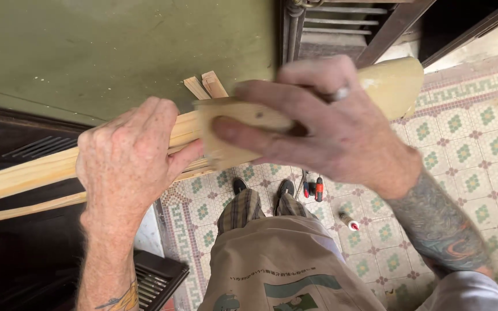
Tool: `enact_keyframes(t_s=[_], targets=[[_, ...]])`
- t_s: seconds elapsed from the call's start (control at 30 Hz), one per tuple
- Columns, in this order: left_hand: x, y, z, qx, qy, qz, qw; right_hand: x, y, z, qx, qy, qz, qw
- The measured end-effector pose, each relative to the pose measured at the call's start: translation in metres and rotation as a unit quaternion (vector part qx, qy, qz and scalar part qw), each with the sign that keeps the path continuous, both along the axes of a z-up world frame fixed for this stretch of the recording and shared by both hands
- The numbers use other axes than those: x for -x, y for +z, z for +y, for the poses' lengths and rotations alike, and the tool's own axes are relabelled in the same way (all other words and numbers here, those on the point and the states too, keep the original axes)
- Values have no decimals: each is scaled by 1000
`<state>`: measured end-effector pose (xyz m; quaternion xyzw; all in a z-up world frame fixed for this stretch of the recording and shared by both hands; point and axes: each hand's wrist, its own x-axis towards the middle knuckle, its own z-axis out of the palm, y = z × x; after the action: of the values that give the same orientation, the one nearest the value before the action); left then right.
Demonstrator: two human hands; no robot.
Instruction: Sanding a wooden frame using a sanding block to smooth the surface.
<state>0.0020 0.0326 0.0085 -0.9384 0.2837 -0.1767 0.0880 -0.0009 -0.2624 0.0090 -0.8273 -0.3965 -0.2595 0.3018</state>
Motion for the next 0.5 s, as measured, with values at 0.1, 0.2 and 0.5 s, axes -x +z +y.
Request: enact_keyframes(t_s=[0.1,0.2,0.5], targets=[[0,3,-3,-4,12,-23,1000,-8,-37,-55,62,-38,13,997],[5,5,-2,8,3,-15,1000,-4,-86,-84,4,-62,42,997],[9,7,-3,19,4,4,1000,4,-21,-6,-93,48,23,994]])
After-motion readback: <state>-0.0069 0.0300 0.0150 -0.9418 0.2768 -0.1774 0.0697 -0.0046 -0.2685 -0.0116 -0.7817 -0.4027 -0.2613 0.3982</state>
